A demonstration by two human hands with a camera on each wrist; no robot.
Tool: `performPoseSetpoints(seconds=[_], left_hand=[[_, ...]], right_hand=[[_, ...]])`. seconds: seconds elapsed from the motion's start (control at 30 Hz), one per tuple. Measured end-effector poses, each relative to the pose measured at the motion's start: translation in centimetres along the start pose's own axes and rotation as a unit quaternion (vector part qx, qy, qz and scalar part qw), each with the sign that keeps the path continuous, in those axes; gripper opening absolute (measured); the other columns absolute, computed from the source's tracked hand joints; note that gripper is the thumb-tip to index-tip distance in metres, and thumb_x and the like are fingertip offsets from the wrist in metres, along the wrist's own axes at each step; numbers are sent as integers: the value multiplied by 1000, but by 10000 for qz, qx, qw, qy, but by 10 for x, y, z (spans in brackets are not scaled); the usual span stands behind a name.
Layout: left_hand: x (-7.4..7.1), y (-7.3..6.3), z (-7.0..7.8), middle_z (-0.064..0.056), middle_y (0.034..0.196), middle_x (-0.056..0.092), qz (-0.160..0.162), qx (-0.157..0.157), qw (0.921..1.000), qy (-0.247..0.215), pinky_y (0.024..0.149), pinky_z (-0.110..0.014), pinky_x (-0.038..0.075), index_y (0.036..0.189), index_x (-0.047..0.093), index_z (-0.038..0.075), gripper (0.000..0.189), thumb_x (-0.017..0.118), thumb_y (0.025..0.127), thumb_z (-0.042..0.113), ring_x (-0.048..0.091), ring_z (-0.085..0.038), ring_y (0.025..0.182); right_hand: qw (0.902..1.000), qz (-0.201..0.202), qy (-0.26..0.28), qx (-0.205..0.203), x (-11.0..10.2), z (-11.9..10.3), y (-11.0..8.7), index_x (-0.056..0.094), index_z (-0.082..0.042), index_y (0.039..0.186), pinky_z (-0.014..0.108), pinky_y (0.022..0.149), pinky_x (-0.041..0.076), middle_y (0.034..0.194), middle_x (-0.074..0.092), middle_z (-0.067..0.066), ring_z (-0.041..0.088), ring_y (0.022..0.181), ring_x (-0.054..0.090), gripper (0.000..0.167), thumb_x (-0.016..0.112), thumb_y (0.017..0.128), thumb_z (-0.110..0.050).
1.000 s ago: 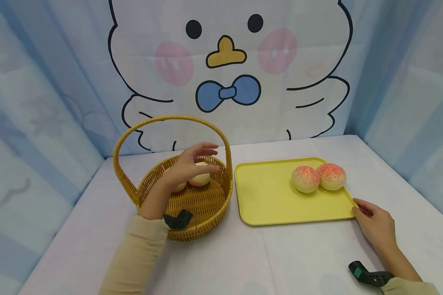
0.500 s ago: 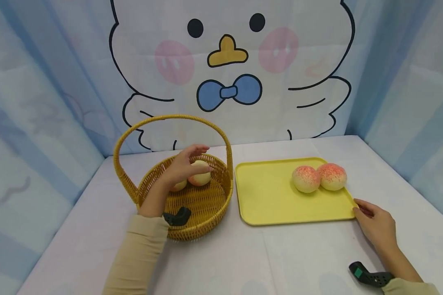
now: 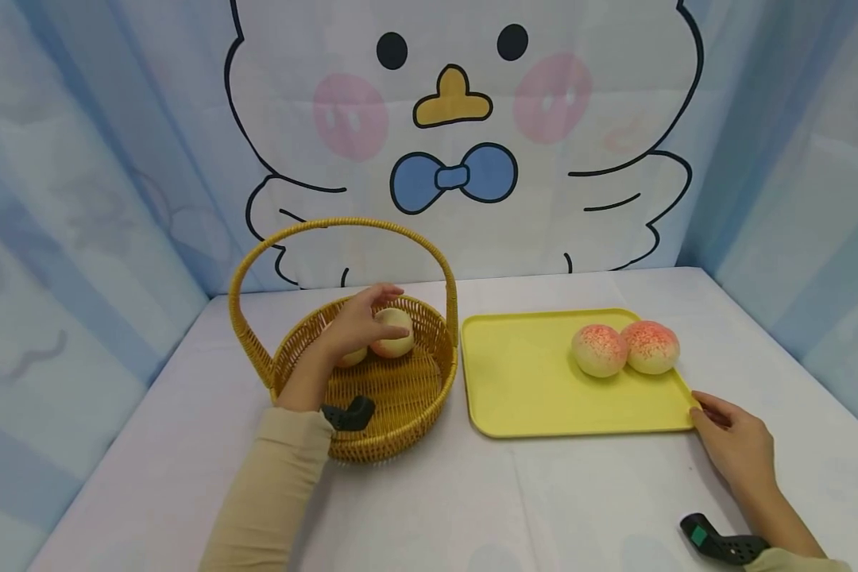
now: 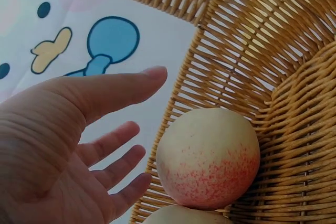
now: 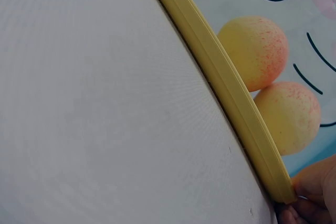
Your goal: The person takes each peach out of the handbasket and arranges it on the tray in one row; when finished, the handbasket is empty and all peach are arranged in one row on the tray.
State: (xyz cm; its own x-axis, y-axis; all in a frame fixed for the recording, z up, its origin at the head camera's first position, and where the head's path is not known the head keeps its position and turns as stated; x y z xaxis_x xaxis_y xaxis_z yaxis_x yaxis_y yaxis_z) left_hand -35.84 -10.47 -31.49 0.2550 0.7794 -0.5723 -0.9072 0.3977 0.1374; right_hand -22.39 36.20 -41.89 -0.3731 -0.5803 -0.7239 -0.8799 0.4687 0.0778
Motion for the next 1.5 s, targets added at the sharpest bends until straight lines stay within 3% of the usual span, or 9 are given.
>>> performPoseSetpoints(seconds=[0.27,0.53,0.83,1.13,1.5], left_hand=[[1,3,-6,-17,136,39,130,-160,9990,401,96,-43,36,133,43,4,65,75,76,7,37,-31,124],[7,5,-11,-17,135,39,7,-354,9971,675,88,-43,41,133,44,3,65,75,76,9,42,-30,114],[10,4,-14,-20,130,40,-41,-388,9899,1362,85,-47,40,132,46,3,65,75,73,10,43,-32,110],[12,5,-18,-20,124,44,-221,-486,9740,2202,83,-48,41,130,48,6,68,78,69,15,47,-33,104],[16,8,-21,-19,118,48,-223,-358,9597,2778,81,-48,42,129,47,8,72,81,67,16,50,-33,101]], right_hand=[[10000,33,-17,19,2,3,2,48,7,128,50,82,41,120,51,29,39,104,48,42,47,94,-17],[10000,3,29,61,4,7,3,47,7,128,51,82,41,121,50,29,40,105,48,43,47,94,-18],[10000,-7,7,58,2,3,2,47,7,128,49,81,41,122,50,29,39,105,48,42,47,94,-18],[10000,-23,-9,93,2,3,1,47,7,128,47,80,42,122,49,29,39,105,48,42,47,94,-18],[9999,-59,58,97,4,7,3,46,7,129,52,85,41,123,49,29,40,107,47,43,47,94,-18]])
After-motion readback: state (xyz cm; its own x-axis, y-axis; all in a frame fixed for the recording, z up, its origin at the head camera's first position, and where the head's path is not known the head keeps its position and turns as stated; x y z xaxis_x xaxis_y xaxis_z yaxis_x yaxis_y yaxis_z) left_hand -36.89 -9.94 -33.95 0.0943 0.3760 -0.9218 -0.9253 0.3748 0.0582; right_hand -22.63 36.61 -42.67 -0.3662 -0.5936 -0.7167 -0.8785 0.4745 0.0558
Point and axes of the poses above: each hand's wrist, its own y-axis towards the middle knuckle, its own x-axis out of the palm, z = x × y, the point moved 6 cm from there along y, towards the middle knuckle
